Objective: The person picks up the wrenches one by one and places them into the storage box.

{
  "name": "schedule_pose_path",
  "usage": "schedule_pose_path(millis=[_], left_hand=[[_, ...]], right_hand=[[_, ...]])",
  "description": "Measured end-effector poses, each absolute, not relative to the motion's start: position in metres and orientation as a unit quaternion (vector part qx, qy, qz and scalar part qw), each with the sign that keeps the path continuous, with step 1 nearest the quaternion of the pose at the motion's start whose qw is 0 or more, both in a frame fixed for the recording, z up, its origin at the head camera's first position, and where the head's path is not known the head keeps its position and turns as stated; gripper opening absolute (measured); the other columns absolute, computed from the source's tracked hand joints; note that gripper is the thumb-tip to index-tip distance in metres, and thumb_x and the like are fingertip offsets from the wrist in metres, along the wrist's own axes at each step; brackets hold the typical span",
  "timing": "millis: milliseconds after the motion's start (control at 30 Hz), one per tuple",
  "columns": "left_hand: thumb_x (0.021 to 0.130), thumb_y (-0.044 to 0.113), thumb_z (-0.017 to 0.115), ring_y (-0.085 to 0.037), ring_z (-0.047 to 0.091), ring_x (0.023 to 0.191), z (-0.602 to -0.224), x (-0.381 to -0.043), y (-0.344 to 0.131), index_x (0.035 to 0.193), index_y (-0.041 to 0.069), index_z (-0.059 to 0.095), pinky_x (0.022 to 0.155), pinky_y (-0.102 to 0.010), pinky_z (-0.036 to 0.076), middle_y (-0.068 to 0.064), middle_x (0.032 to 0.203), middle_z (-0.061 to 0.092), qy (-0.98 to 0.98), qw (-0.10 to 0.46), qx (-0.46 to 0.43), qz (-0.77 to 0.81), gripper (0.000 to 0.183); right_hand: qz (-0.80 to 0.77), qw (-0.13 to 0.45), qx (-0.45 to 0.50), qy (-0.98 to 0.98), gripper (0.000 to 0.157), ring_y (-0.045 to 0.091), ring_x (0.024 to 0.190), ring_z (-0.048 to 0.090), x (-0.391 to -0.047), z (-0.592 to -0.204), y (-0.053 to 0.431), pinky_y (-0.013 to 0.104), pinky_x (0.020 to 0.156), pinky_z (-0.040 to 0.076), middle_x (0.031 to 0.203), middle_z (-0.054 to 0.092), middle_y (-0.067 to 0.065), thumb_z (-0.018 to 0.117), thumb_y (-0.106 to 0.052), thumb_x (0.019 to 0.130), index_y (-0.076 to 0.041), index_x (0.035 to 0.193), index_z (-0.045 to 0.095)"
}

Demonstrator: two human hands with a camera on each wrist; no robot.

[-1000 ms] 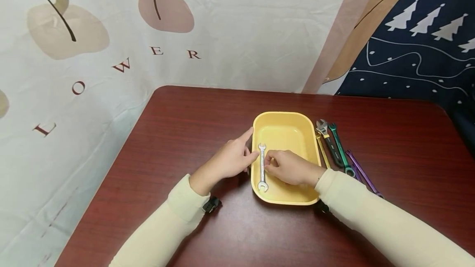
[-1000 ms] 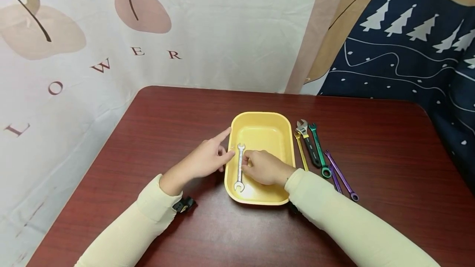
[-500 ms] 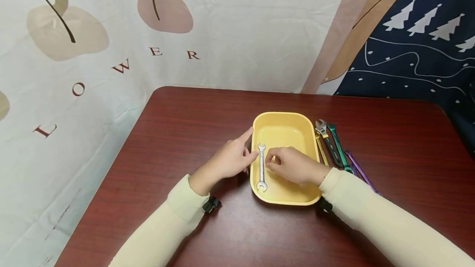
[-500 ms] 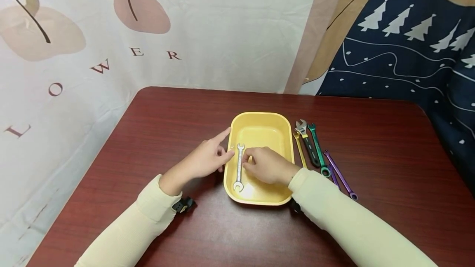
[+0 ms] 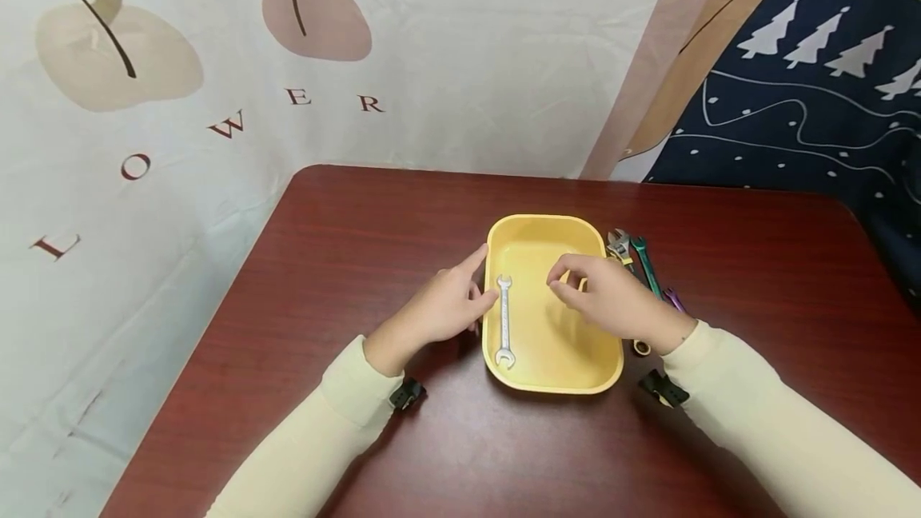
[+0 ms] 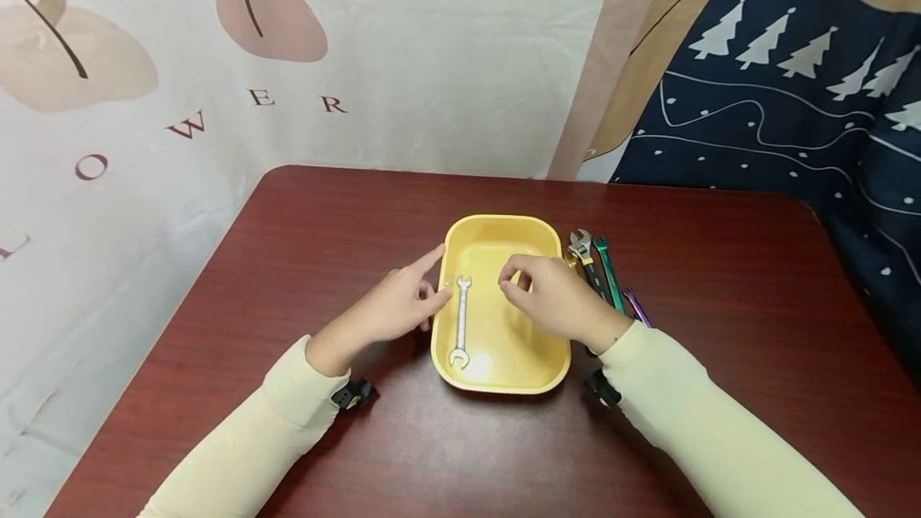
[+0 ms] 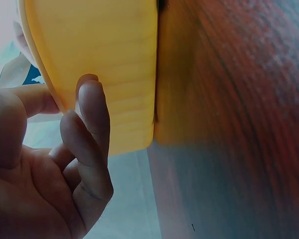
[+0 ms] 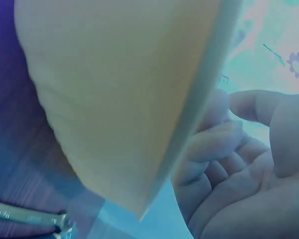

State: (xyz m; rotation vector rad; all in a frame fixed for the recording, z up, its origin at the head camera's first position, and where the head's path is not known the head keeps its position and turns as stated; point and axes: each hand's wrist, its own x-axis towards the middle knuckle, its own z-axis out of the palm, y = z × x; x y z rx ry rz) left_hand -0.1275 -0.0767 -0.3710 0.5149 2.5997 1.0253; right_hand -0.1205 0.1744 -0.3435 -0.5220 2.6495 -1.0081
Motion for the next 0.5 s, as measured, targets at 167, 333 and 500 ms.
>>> schedule_pose_path(millis=[167, 333, 500], left_hand=[[0.100, 0.028, 0.058, -0.013, 0.066, 0.054, -0.370, -0.127, -0.077, 0.161, 0.010, 0.016, 0.072, -0.028, 0.052, 0.005, 0.059, 0.062, 0.906, 0.148, 0.181, 0.352, 0.076], [0.100, 0.028, 0.058, -0.015, 0.068, 0.056, -0.370, -0.127, -0.078, 0.161, 0.009, 0.015, 0.070, -0.028, 0.052, 0.005, 0.059, 0.063, 0.905, 0.150, 0.182, 0.353, 0.077], [0.100, 0.028, 0.058, -0.018, 0.069, 0.058, -0.370, -0.126, -0.078, 0.161, 0.009, 0.015, 0.067, -0.028, 0.051, 0.005, 0.060, 0.063, 0.905, 0.152, 0.181, 0.355, 0.077]], right_hand=[[-0.368, 0.112, -0.150, 0.911, 0.011, 0.016, 0.052, 0.054, -0.120, -0.338, 0.184, 0.027, 0.050, 0.047, 0.083, 0.060, 0.008, 0.062, -0.018, 0.099, -0.011, 0.104, 0.068], [-0.383, 0.080, -0.140, 0.909, 0.007, 0.016, 0.052, 0.053, -0.120, -0.336, 0.197, 0.027, 0.048, 0.047, 0.081, 0.059, 0.009, 0.063, -0.014, 0.098, -0.011, 0.102, 0.068], [-0.352, 0.018, -0.126, 0.927, 0.011, 0.017, 0.057, 0.054, -0.123, -0.339, 0.215, 0.026, 0.048, 0.046, 0.076, 0.060, 0.008, 0.062, -0.014, 0.099, -0.007, 0.103, 0.070]])
